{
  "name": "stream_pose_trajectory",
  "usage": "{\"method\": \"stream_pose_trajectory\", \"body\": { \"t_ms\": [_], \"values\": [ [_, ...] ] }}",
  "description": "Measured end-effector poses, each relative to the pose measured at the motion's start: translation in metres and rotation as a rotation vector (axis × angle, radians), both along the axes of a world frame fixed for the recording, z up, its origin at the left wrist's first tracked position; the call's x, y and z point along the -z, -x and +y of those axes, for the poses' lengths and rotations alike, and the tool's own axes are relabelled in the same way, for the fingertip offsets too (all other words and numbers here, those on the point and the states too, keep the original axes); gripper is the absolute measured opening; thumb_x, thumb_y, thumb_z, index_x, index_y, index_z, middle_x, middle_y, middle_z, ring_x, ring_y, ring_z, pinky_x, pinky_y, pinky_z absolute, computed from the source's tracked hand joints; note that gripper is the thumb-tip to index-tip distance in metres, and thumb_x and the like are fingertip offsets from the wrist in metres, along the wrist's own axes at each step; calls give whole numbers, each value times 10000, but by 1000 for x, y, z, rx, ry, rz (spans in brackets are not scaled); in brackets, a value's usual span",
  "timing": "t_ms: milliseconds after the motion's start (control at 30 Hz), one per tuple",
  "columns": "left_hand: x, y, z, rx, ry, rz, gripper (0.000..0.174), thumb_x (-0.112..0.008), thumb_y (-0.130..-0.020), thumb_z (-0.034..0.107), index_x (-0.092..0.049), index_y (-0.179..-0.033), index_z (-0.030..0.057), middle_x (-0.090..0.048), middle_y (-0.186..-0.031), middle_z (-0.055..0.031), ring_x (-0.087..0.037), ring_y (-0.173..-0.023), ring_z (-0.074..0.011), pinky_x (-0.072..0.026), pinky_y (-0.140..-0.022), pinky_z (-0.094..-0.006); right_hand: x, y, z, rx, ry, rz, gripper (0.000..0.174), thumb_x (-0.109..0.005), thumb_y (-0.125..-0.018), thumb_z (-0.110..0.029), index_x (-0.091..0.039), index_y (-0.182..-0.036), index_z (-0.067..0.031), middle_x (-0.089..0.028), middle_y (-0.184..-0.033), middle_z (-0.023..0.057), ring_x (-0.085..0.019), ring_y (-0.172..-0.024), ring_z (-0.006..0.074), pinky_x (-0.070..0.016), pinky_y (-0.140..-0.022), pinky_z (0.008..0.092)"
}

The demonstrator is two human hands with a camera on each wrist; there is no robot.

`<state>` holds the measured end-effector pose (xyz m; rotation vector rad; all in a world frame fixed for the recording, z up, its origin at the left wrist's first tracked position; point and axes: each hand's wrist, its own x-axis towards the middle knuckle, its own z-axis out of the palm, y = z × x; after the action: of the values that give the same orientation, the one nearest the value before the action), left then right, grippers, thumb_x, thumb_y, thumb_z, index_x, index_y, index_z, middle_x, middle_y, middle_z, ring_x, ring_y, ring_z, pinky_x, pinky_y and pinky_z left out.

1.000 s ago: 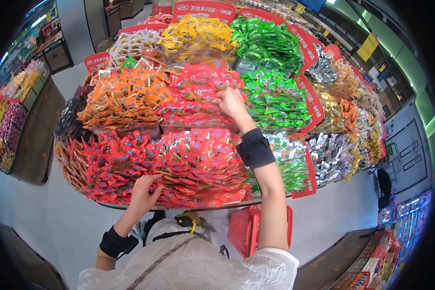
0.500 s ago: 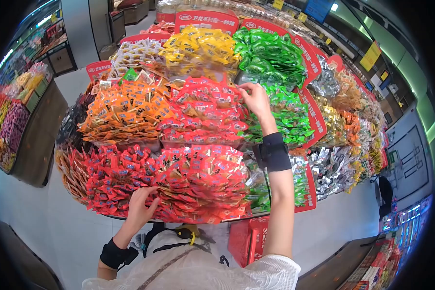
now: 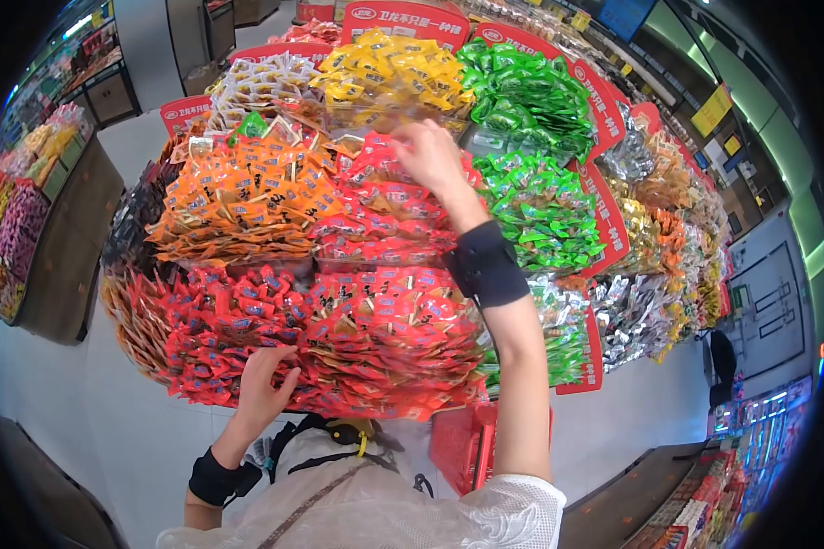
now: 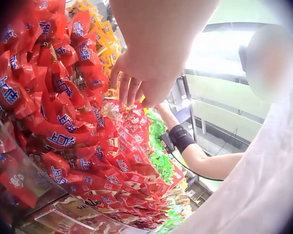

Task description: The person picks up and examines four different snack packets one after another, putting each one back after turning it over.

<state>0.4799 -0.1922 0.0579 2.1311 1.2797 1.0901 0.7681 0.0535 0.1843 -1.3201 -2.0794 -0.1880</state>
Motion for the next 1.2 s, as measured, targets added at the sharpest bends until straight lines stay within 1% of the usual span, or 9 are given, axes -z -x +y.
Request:
{"method": "stream_pose_trajectory", "body": {
  "t_ms": [167,267,500,700,900,1000,1033,1133,1200],
  "values": [
    [0,15,3,24,16,-12,332,-649,-718,47,-560,-1038,37,-577,-924,-105,-542,-855,-277,-407,-763,-358,14,57,35,54,105,-191,203,-620,-724,-260,-668,-800,-77,-644,-816,125,-572,-876,285,-446,-771,406],
    [3,22,4,14,-11,-10,318,-643,-727,74,-556,-1031,43,-574,-903,-101,-539,-835,-275,-407,-746,-367,26,77,56,191,107,-398,221,-628,-711,-273,-669,-779,-66,-650,-813,125,-575,-894,277,-445,-763,416],
    [8,40,2,18,14,-35,333,-642,-730,71,-554,-1051,44,-571,-893,-97,-534,-829,-272,-402,-764,-370,22,106,64,343,308,-521,177,-573,-723,-163,-667,-839,-69,-653,-895,130,-583,-932,267,-436,-782,414],
    [9,50,-4,17,43,-69,337,-639,-730,64,-555,-1056,48,-574,-872,-87,-539,-825,-266,-399,-765,-368,24,113,62,419,363,-390,198,-562,-724,-163,-657,-872,-72,-651,-912,129,-602,-921,282,-431,-805,416],
    [8,59,-10,-7,9,-82,344,-645,-716,38,-558,-1048,45,-591,-899,-87,-551,-838,-252,-409,-759,-344,39,116,70,377,116,-438,159,-554,-738,-167,-632,-824,-57,-653,-796,143,-638,-785,294,-485,-697,402],
    [10,64,-13,-10,16,-105,326,-642,-727,64,-560,-1042,48,-578,-898,-89,-543,-838,-267,-405,-764,-364,21,116,63,441,23,-277,147,-541,-749,-159,-622,-807,-51,-648,-758,157,-641,-741,303,-496,-665,408],
    [11,66,-13,-6,8,-100,324,-642,-726,64,-561,-1039,46,-579,-902,-90,-543,-842,-268,-406,-764,-363,19,110,68,450,-3,-201,147,-505,-751,-163,-575,-757,-34,-627,-749,204,-612,-718,364,-488,-662,430],
    [9,70,-11,9,-23,-89,315,-644,-725,65,-562,-1028,43,-580,-908,-93,-545,-850,-270,-407,-764,-361,-3,99,47,459,-67,-40,183,-510,-767,-195,-585,-778,-28,-629,-753,199,-609,-722,365,-484,-649,427],
    [9,71,-9,21,-52,-88,306,-643,-725,67,-564,-1020,41,-580,-907,-94,-545,-852,-271,-408,-762,-360,-9,87,38,434,-68,135,217,-542,-764,-227,-597,-822,-25,-635,-751,187,-626,-721,329,-488,-645,413]
  ]
}}
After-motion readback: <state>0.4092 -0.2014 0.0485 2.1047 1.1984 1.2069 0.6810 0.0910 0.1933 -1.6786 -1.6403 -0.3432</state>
